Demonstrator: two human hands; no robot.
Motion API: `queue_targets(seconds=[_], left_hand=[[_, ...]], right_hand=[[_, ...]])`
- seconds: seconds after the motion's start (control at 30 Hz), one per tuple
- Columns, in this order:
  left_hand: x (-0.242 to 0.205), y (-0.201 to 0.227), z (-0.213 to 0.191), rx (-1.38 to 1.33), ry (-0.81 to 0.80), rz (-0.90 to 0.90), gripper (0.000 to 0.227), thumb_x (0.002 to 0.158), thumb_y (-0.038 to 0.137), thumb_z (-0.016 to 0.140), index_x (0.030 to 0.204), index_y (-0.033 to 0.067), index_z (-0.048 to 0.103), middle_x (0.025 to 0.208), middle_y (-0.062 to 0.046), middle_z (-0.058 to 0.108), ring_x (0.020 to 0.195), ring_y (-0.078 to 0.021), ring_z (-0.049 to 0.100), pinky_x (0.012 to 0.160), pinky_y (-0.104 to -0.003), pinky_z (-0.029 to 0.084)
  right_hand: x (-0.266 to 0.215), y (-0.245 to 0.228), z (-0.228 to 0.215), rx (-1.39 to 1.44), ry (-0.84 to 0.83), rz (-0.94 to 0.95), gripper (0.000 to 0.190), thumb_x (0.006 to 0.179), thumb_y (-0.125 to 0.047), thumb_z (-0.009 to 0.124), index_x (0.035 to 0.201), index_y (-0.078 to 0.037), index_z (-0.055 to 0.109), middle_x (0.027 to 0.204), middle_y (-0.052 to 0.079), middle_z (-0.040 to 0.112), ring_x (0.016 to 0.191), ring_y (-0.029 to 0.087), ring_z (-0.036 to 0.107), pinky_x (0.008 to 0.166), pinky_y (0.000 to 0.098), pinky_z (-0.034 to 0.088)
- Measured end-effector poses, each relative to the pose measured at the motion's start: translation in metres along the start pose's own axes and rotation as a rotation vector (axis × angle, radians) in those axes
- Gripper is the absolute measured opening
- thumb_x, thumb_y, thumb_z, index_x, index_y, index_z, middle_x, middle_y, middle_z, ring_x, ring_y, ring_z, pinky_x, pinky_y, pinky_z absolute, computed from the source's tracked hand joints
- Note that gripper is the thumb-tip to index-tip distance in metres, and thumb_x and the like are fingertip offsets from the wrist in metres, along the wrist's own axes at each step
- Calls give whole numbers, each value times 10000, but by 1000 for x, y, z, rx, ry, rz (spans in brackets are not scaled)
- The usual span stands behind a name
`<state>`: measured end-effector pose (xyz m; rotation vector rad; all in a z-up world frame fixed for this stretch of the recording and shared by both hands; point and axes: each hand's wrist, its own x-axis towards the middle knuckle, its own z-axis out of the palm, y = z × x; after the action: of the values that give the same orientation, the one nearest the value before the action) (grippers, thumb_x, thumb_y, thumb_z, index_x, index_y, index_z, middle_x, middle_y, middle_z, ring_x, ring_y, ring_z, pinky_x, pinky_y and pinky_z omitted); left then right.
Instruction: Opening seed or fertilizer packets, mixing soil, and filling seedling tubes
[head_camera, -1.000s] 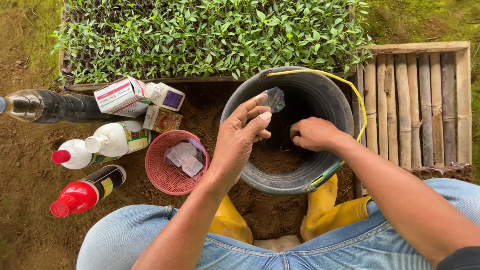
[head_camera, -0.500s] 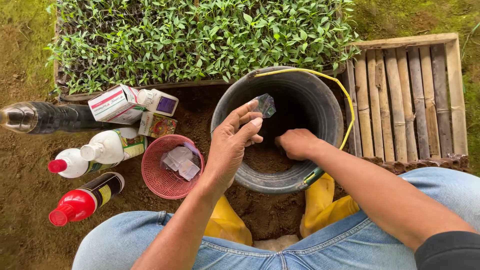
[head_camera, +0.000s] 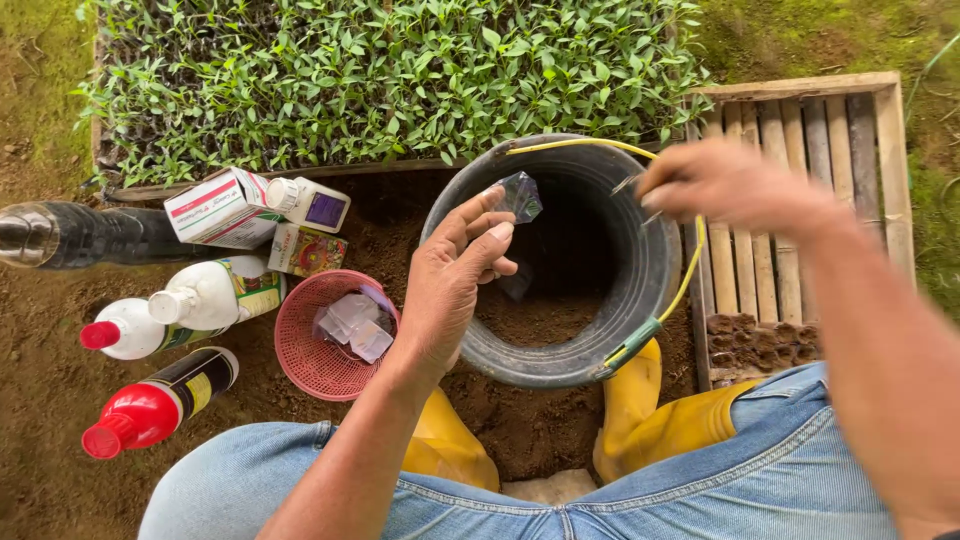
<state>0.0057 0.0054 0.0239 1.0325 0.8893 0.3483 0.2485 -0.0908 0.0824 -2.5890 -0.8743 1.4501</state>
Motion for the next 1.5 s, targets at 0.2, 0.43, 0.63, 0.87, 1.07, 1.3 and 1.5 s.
queue_targets(seconds=[0.2, 0.43, 0.63, 0.87, 1.07, 1.3, 1.5], left_hand=[[2, -19, 2, -17, -20, 90, 547, 919, 268, 711, 1428, 91, 613, 1219, -126, 698, 782, -118, 698, 756, -250, 531], [8, -27, 5, 55, -17, 40, 544, 921, 288, 709, 1429, 115, 616, 1226, -130, 699, 797, -136, 707, 779, -275, 533], [6, -25, 1, 75, -31, 53, 519, 944, 287, 701, 1431, 131, 615, 1228, -134, 695, 827, -133, 698, 817, -309, 540], [4, -23, -15, 46, -8, 47, 513, 946, 268, 700, 1431, 121, 615, 1213, -115, 695, 826, -124, 694, 812, -289, 526], [4, -18, -16, -19, -4, 66, 535, 926, 259, 725, 1422, 90, 616, 1218, -152, 684, 820, -151, 677, 832, -328, 565], [3, -17, -12, 1, -16, 70, 531, 929, 276, 722, 1418, 97, 620, 1212, -134, 686, 815, -138, 676, 818, -308, 547], [3, -19, -10, 12, -19, 74, 530, 931, 276, 717, 1418, 91, 619, 1210, -136, 683, 815, -141, 675, 812, -307, 541]], right_hand=[[10, 7, 8, -48, 71, -212, 268, 935, -250, 691, 1196, -202, 729, 987, 39, 740, 894, 168, 674, 826, 321, 543], [64, 47, 45, -82, 153, -482, 330, 801, -337, 804, 1130, -337, 781, 906, -55, 797, 907, 118, 753, 838, 323, 587], [178, 85, 198, -590, 87, -486, 452, 868, -480, 676, 1305, -363, 686, 1024, 12, 782, 910, 225, 775, 731, 436, 641], [198, 95, 239, -734, 163, -599, 173, 847, -187, 662, 905, -92, 794, 804, 102, 777, 824, 293, 775, 671, 418, 632], [200, 88, 212, -629, 44, -501, 220, 835, -196, 653, 891, -52, 810, 843, 167, 785, 853, 355, 776, 692, 474, 635], [154, 52, 153, -289, -21, -443, 362, 943, -280, 616, 1012, 38, 775, 961, 285, 761, 950, 481, 730, 782, 567, 592], [157, 64, 149, -265, 11, -423, 422, 991, -338, 572, 1032, 33, 769, 966, 294, 754, 966, 493, 723, 814, 573, 584]])
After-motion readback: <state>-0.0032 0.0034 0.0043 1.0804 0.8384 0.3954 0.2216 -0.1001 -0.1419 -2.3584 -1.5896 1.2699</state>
